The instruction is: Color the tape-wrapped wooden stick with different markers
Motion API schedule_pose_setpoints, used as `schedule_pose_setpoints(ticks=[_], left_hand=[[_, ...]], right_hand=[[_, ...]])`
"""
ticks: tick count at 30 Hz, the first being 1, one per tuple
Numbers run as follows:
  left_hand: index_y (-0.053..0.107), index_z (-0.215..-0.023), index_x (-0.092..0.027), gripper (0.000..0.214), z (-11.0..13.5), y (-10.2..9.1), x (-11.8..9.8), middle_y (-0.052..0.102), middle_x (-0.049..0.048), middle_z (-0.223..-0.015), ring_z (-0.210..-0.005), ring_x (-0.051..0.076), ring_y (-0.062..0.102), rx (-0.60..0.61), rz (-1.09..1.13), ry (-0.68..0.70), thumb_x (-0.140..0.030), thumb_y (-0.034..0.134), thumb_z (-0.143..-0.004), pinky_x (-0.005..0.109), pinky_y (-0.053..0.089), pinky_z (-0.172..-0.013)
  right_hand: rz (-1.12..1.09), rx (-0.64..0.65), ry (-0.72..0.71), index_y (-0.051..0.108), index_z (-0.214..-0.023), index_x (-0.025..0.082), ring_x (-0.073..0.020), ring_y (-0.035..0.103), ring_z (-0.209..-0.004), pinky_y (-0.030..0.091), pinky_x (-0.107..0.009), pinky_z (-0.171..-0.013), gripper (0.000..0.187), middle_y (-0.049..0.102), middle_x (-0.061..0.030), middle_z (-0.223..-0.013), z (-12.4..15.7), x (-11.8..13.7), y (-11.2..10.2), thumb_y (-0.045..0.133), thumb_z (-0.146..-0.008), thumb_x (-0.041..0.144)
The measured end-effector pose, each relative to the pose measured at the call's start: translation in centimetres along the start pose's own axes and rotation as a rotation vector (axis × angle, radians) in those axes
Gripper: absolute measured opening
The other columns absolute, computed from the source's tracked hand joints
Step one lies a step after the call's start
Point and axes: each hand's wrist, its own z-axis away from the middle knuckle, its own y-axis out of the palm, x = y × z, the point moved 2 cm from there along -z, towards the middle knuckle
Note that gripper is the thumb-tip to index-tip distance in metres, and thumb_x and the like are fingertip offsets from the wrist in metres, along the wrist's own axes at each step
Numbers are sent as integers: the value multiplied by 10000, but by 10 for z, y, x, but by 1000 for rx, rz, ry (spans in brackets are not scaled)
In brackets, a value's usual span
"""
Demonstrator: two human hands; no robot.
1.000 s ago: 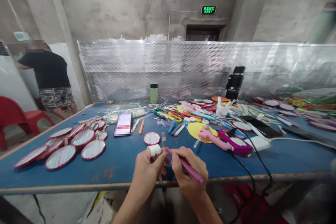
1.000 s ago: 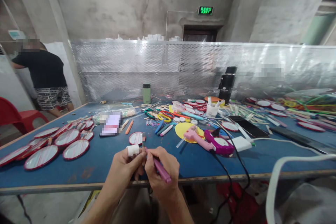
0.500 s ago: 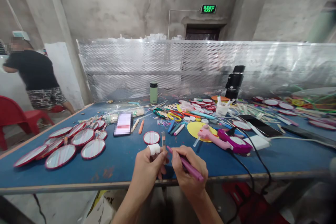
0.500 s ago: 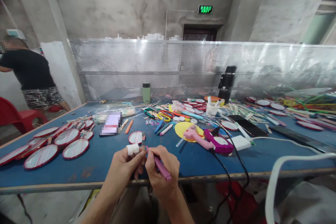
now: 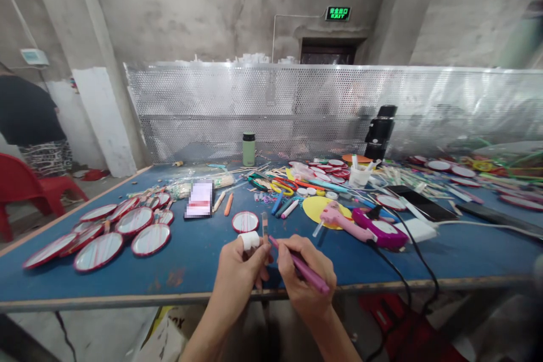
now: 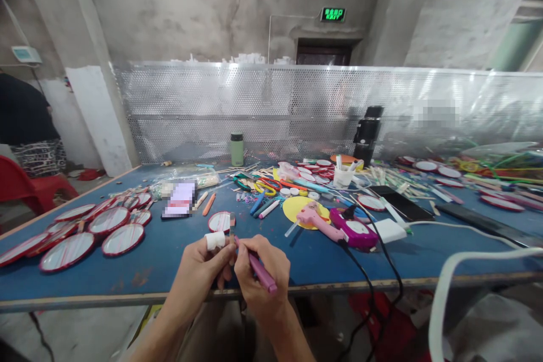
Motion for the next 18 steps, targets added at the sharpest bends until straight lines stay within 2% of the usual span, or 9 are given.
schedule_pose_setpoints(ticks=[6,18], left_hand=[[623,-718,-123,282,1,-1,2,553,-26,-464,-348,66,437,-2,-8,-9,-390,649,-806,159,335,-359],[616,-711,-122,286,0,0,1,546,-29,-465,-351,69,437,-6,2,-6,-392,652,-799,162,335,-354]], right_hand=[[7,0,3,615,-819,191,-84,609,-559,464,-188,-582,97,648,19,-670,0,1,0,568,-849,112],[-26,1,9,616,-819,183,-78,611,-570,469,-176,-582,101,642,17,-670,0,0,1,566,-844,98]])
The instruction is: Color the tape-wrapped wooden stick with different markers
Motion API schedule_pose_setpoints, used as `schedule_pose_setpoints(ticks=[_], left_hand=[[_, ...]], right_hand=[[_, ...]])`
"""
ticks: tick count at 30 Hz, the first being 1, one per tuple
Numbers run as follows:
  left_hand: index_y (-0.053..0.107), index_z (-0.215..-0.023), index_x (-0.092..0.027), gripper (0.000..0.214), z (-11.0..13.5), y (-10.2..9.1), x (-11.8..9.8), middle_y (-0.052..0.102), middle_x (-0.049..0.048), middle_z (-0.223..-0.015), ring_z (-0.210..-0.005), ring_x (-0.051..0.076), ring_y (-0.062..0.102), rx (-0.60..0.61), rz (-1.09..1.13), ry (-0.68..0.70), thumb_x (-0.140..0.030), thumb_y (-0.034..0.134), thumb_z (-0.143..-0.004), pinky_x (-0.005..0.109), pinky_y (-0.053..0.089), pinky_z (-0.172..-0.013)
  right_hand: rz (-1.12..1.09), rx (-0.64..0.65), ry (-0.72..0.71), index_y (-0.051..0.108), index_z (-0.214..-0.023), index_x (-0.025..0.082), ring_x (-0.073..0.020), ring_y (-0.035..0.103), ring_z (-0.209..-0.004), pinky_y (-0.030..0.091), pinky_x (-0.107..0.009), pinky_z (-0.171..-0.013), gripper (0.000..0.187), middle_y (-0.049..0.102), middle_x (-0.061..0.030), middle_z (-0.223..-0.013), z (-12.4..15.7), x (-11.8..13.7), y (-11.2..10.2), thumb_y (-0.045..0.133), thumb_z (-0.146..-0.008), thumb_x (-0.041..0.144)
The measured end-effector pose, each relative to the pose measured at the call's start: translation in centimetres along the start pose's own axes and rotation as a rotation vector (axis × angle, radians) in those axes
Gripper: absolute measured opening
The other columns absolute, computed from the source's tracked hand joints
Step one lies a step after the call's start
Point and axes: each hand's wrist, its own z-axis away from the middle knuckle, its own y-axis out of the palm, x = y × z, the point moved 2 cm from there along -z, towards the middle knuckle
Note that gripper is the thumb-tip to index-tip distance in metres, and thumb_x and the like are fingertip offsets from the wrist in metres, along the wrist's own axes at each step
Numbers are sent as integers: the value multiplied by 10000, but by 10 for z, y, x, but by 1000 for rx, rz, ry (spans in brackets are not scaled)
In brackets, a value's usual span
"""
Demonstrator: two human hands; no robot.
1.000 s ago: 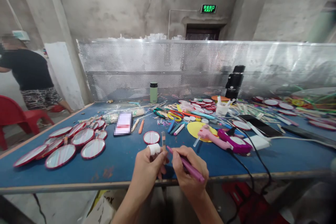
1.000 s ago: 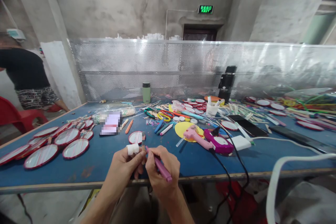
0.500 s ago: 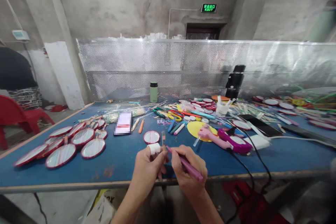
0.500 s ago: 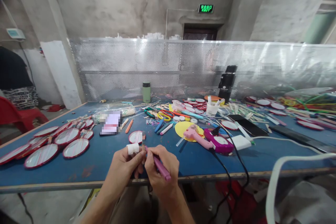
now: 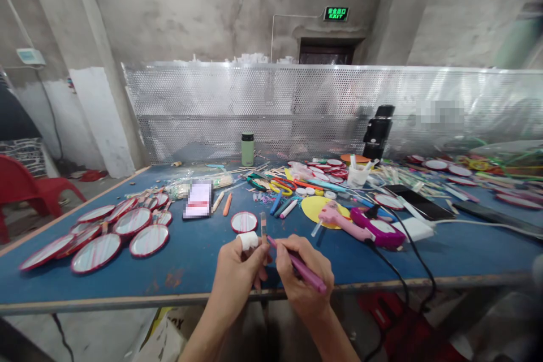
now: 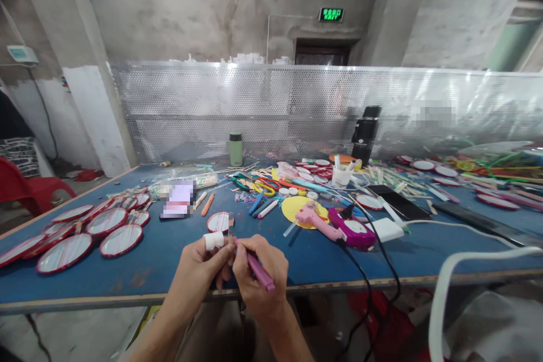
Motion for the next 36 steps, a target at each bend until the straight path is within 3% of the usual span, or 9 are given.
schedule_pose_setpoints(ticks=[36], left_hand=[[606,-667,-135,284,1,0,-1,539,-28,-444,-345,71,436,-10,-6,-2,-383,662,-795,167,323,-363]], right_hand=[[13,10,3,625,-820,193,-99,634,-585,505,-192,-595,97,669,8,-685,0,1,0,569,-842,117]])
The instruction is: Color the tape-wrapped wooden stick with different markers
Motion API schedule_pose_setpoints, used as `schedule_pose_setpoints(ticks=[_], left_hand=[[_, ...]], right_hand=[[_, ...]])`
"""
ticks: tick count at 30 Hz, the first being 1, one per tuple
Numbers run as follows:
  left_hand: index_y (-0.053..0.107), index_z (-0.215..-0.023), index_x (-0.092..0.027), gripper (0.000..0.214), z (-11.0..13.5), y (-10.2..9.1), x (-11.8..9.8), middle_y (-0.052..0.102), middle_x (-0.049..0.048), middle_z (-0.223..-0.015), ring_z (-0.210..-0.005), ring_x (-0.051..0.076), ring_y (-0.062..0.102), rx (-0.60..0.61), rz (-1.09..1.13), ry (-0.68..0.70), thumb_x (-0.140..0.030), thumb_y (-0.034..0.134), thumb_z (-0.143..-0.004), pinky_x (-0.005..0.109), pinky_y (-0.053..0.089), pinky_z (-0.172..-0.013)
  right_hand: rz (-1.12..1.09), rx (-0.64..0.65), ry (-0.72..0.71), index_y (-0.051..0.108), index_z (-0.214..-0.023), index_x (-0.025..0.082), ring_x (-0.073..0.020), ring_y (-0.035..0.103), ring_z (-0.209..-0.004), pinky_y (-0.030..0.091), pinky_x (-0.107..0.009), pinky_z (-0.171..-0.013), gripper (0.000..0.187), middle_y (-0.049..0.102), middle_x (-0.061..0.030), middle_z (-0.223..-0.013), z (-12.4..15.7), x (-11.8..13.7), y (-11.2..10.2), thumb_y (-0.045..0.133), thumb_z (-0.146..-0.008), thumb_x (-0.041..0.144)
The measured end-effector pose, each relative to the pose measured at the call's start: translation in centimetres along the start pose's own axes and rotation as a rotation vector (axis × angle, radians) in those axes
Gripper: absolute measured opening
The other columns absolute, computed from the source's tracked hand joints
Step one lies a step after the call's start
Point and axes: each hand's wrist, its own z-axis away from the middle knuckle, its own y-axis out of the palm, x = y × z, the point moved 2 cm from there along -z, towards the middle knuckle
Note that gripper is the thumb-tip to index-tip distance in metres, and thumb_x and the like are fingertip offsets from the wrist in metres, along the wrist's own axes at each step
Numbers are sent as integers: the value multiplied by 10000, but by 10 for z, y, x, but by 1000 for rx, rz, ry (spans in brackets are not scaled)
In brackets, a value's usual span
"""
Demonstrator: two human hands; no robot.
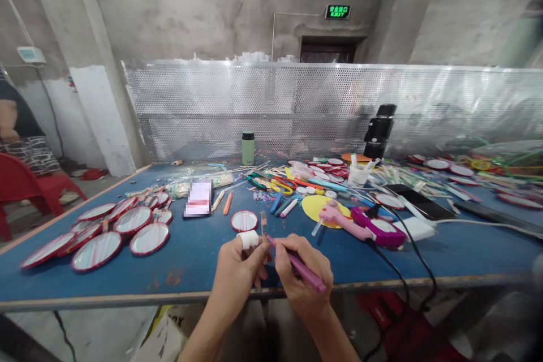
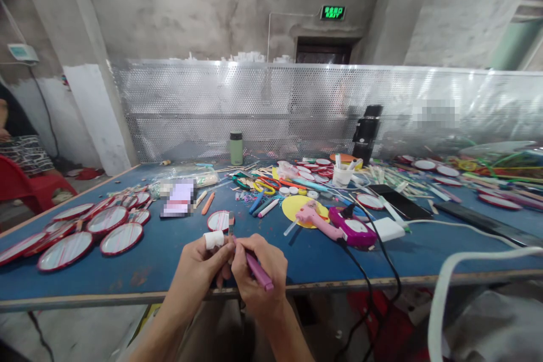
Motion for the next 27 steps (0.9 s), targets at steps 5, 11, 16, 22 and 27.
schedule_pose_setpoints(ticks=[5,11,16,22,27], left_hand=[[605,-664,-134,290,-1,0,0,537,-31,-443,-343,71,438,7,-5,5,-386,658,-799,166,330,-363],[602,-652,-137,313,0,0,0,542,-26,-441,-347,78,447,3,4,1,-410,661,-794,171,339,-364],[622,-677,-132,292,0,0,0,541,-25,-441,-342,78,444,3,7,-4,-400,671,-784,171,333,-360],[615,-658,-133,305,-1,0,0,539,-27,-436,-336,75,437,3,23,-4,-407,677,-777,169,330,-355],[622,-680,-130,288,-1,0,0,544,-27,-444,-339,76,439,2,13,2,-395,670,-784,172,337,-357]], right_hand=[[7,-4,-5,626,-817,196,-103,639,-583,511,-193,-590,103,668,7,-680,0,0,0,561,-847,121],[-2,3,-5,628,-814,199,-105,644,-589,517,-194,-593,109,678,7,-682,-1,1,0,567,-841,113],[-3,-13,-1,633,-807,195,-101,636,-565,513,-193,-574,106,674,7,-668,-1,1,0,565,-838,120],[-4,3,1,634,-806,195,-107,642,-576,519,-199,-584,108,681,3,-676,-1,1,0,564,-841,121],[15,-15,-10,626,-821,197,-110,641,-581,507,-201,-578,101,676,0,-681,1,-1,0,566,-845,119]])
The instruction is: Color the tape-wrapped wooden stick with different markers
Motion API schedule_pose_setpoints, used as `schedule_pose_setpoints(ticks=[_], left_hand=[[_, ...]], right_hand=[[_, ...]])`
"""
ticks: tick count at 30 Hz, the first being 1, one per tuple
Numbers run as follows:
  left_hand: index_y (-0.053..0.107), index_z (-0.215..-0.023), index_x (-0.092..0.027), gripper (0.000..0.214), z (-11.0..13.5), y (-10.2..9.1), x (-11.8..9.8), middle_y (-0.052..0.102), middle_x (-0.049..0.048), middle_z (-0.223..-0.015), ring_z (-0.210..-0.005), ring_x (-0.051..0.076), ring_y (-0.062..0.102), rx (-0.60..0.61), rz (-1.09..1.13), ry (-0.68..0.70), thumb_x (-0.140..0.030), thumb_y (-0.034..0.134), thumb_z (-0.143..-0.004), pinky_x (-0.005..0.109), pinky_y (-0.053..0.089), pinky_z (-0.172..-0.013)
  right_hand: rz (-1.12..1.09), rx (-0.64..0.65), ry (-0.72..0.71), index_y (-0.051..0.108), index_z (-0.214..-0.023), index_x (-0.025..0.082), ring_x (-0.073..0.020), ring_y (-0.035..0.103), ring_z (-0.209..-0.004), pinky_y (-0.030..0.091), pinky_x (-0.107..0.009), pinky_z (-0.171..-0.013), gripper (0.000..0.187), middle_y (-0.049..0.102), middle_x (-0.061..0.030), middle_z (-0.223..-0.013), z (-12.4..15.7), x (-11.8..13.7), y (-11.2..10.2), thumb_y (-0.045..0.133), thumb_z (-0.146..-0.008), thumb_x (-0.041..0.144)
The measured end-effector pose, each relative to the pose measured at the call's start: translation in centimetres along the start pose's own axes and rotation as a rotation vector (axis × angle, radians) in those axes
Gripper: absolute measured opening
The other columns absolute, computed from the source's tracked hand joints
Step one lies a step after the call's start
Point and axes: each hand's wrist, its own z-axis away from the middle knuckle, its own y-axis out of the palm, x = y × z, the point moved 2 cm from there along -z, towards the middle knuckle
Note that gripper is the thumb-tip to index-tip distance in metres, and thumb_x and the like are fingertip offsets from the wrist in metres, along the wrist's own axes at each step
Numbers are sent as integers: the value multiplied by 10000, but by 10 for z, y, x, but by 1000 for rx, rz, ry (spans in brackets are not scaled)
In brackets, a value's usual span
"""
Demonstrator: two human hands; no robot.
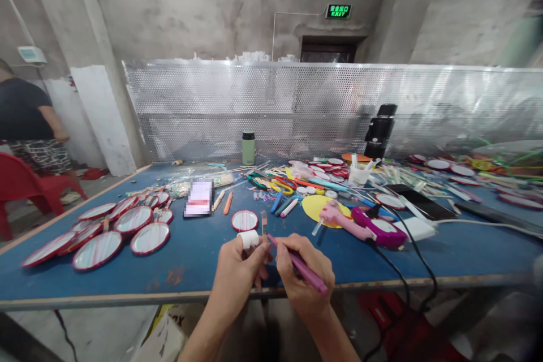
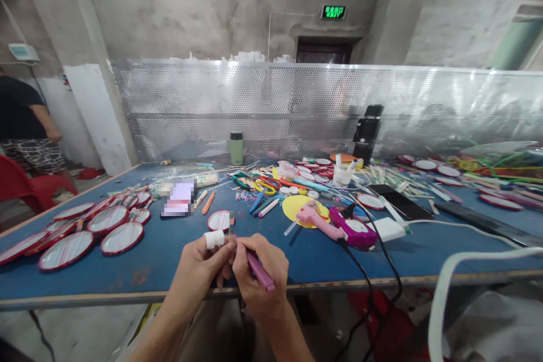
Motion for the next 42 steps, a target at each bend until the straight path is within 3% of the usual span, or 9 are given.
schedule_pose_setpoints(ticks=[42], left_hand=[[586,-654,-143,287,0,0,1,538,-34,-437,-337,71,439,10,-18,22,-376,638,-814,165,328,-357]], right_hand=[[16,8,-23,628,-815,186,-101,631,-577,491,-195,-592,96,668,5,-667,0,1,0,576,-841,110]])
